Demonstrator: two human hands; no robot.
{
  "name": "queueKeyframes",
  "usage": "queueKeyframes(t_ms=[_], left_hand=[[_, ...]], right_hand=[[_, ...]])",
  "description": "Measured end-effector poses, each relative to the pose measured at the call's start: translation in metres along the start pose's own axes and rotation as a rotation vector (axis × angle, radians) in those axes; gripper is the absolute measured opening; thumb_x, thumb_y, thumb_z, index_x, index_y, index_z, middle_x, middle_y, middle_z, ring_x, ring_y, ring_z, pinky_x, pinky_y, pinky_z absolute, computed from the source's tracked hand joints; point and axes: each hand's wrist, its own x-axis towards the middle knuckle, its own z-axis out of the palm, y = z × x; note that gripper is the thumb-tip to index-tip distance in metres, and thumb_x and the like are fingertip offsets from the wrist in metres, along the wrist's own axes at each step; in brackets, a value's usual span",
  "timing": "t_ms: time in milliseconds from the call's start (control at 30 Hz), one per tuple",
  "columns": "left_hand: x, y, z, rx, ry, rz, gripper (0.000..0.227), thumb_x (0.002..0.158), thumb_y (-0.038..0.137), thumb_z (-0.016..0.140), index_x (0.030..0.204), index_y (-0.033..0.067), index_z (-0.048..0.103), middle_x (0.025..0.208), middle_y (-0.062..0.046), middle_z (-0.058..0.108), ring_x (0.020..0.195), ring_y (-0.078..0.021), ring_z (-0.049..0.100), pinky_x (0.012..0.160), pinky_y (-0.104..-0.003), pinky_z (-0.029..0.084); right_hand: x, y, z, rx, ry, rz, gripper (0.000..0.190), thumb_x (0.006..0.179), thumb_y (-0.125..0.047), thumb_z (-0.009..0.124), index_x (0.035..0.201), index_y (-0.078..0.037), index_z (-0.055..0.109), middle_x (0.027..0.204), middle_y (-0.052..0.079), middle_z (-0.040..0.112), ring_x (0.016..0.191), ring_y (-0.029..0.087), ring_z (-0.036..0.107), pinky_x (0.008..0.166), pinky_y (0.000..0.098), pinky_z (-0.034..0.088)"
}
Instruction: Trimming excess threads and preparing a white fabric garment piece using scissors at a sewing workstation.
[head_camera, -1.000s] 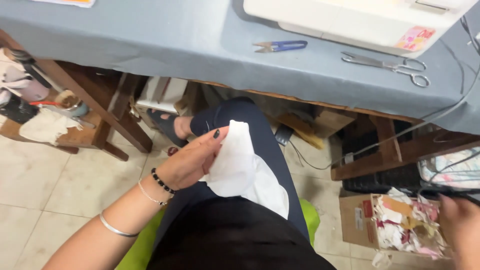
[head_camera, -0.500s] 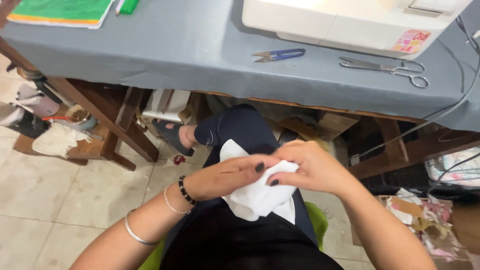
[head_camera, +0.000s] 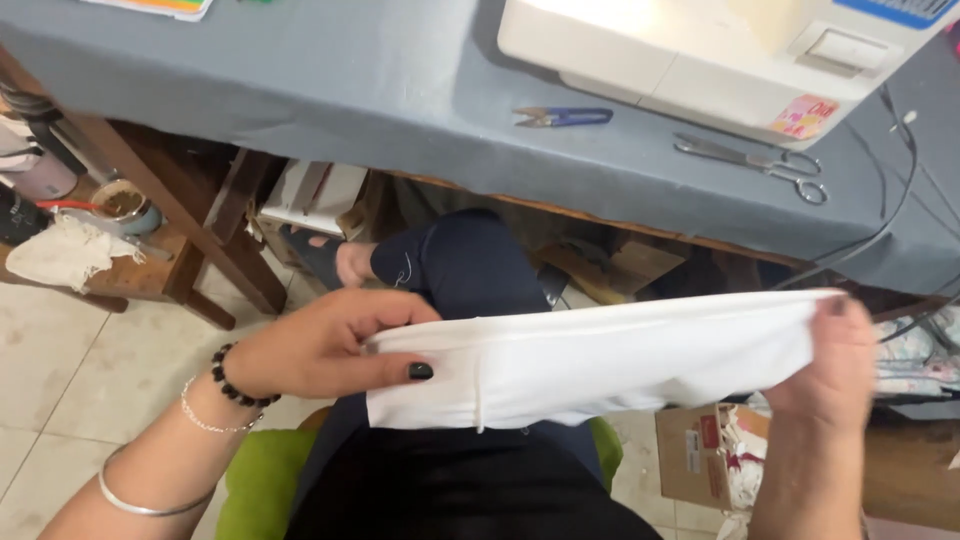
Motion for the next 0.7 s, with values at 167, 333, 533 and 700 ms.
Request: queueKeyframes(t_ms=[167, 333, 533, 700], left_hand=[[0.002, -0.065, 0.019, 0.147, -0.070, -0.280, 0.022, 0.101, 0.029, 0.057, 0.105, 0.0139, 0.073, 0.081, 0.007, 0.068, 0.063, -0.0063, 0.054, 0.058, -0.023, 0.044], [0.007, -0.081, 0.019, 0.104, -0.026, -0.447, 0.026, 0.102, 0.033, 0.054, 0.103, 0.0164, 0.074, 0.065, 0.009, 0.054, 0.054, -0.0057, 0.040, 0.051, -0.024, 0.033], [0.009, -0.090, 0.023, 0.206, -0.079, -0.455, 0.019, 0.100, 0.032, 0.062, 0.095, 0.0168, 0.073, 0.067, 0.009, 0.057, 0.057, -0.0064, 0.045, 0.054, -0.024, 0.037], [0.013, -0.067, 0.018, 0.703, -0.230, -0.438, 0.029, 0.099, 0.027, 0.065, 0.075, 0.0132, 0.055, 0.062, -0.001, 0.064, 0.058, -0.0209, 0.066, 0.053, -0.038, 0.046]], right_hand=[[-0.016, 0.099, -0.023, -0.109, 0.036, 0.325, 0.016, 0.101, -0.029, 0.070, 0.104, -0.013, 0.066, 0.089, 0.000, 0.071, 0.075, 0.009, 0.063, 0.069, 0.0251, 0.051], [-0.021, 0.124, -0.033, -0.057, 0.011, 0.372, 0.019, 0.104, -0.032, 0.067, 0.097, -0.014, 0.069, 0.086, -0.002, 0.070, 0.075, 0.008, 0.064, 0.068, 0.0246, 0.050], [-0.018, 0.122, -0.048, -0.038, -0.110, 0.323, 0.019, 0.099, -0.036, 0.072, 0.104, -0.017, 0.069, 0.090, -0.004, 0.070, 0.079, 0.009, 0.064, 0.074, 0.0260, 0.052], [0.015, 0.062, -0.043, -0.140, -0.475, 0.120, 0.011, 0.102, -0.026, 0.066, 0.104, -0.017, 0.070, 0.092, -0.004, 0.071, 0.084, 0.008, 0.066, 0.115, 0.0385, 0.052]])
